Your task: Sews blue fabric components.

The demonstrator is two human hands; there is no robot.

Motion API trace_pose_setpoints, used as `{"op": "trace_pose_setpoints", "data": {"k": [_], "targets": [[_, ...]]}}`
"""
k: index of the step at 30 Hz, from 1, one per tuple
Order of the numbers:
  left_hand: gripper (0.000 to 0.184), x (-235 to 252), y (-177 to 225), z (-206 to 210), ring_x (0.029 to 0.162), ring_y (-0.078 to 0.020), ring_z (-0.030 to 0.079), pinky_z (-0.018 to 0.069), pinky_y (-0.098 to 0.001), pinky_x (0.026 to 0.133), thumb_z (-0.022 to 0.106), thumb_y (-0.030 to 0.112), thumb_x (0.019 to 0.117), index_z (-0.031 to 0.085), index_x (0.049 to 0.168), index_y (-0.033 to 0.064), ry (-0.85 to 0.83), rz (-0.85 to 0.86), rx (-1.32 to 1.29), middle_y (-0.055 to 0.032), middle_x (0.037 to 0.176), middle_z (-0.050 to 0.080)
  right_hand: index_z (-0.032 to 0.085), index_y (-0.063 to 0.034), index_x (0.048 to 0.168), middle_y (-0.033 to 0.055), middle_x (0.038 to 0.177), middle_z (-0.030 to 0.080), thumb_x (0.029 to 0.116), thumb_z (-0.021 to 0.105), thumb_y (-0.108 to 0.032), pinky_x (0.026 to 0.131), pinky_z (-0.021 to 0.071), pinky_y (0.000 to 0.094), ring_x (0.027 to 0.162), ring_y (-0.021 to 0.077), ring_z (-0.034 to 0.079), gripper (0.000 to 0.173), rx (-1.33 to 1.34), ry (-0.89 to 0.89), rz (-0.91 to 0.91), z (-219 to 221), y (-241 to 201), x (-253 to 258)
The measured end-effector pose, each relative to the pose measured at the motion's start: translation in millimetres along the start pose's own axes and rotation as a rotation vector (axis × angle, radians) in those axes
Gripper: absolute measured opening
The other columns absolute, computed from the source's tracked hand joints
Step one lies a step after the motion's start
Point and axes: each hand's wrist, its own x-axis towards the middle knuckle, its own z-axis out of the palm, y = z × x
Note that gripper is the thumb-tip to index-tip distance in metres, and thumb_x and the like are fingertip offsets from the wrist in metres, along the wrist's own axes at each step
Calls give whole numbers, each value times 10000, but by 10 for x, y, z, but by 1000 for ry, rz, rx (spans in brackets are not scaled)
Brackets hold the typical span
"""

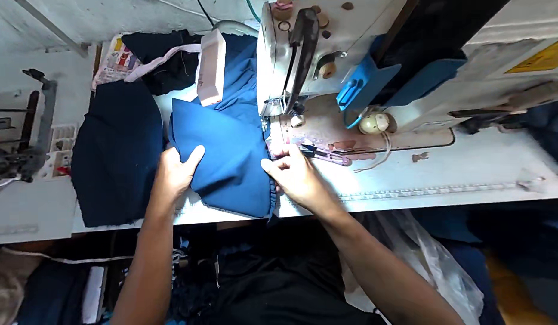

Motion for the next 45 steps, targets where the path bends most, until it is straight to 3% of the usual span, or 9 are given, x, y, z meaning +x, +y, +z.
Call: {"op": "trace_pose_setpoints", "data": {"k": [7, 17, 20, 25, 30, 35, 37, 40, 45], "targets": [[278, -58, 45, -38, 859, -90, 713, 612, -331, 788, 638, 305, 1026, 661, 1137, 51, 4, -29, -24, -46, 966, 724, 566, -90, 1338, 93, 1071, 705, 1061, 571, -312, 611, 593, 371, 703, 169, 679, 355, 61, 53, 9, 75, -49, 169], [220, -216, 57, -33, 762, -81, 687, 600, -301, 698, 628, 269, 1033, 649, 1129, 72, -20, 23, 7, -37, 918, 704, 635, -104, 1214, 34, 834, 666, 1000, 674, -183, 525, 509, 266, 618, 109, 601, 232, 154, 211, -149, 8, 18, 87], [322, -283, 24, 13, 679, -229, 605, 508, -447, 610, 610, 312, 1036, 628, 980, -5, -62, -31, 245, -142, 802, 620, 653, -103, 1193, 39, 849, 656, 1020, 635, -181, 533, 513, 277, 616, 106, 592, 191, -6, 233, -209, -41, 42, 68], [486, -244, 126, 6, 977, -429, 672, 504, -664, 810, 594, 308, 954, 547, 1286, -44, -70, -47, 507, -264, 1053, 666, 675, -84, 1224, 86, 870, 696, 1017, 630, -184, 659, 555, 438, 701, 211, 658, 234, -309, 119, -168, 11, -30, 89], [625, -106, 106, 5, 877, -331, 700, 531, -606, 767, 592, 647, 947, 681, 1104, 49, 82, -1, 440, -167, 935, 711, 708, -88, 1207, 87, 944, 717, 1018, 623, -196, 707, 561, 436, 759, 205, 675, 234, -365, 110, -179, 24, -42, 114], [473, -89, -3, -61, 965, -156, 710, 606, -366, 806, 660, 134, 970, 440, 1388, 107, 24, 50, 156, -96, 1157, 685, 717, -110, 1209, 55, 890, 718, 1015, 627, -191, 686, 563, 393, 715, 166, 664, 228, -329, 139, -196, -2, 43, 135], [541, 13, -53, -55, 901, -155, 716, 602, -370, 762, 674, 218, 931, 430, 1401, 106, 14, 14, 196, -99, 1097, 704, 710, -118, 1209, 41, 837, 698, 1015, 633, -202, 648, 548, 385, 674, 156, 639, 225, -319, 132, -183, -16, 27, 129], [748, 169, 14, 8, 1026, -219, 701, 561, -488, 902, 716, 586, 864, 509, 1359, 64, 102, -30, 336, -140, 1121, 706, 663, -102, 1179, 53, 773, 649, 1052, 587, -288, 558, 518, 390, 613, 174, 613, 237, -280, 122, -157, -48, -10, 56], [654, 218, -22, 16, 1158, -226, 660, 536, -475, 987, 730, 406, 887, 483, 1395, 76, 113, 20, 346, -159, 1252, 662, 531, -82, 1237, 71, 737, 579, 1016, 642, -310, 507, 481, 438, 594, 238, 580, 337, -278, 157, -88, -8, -62, 61]]}}
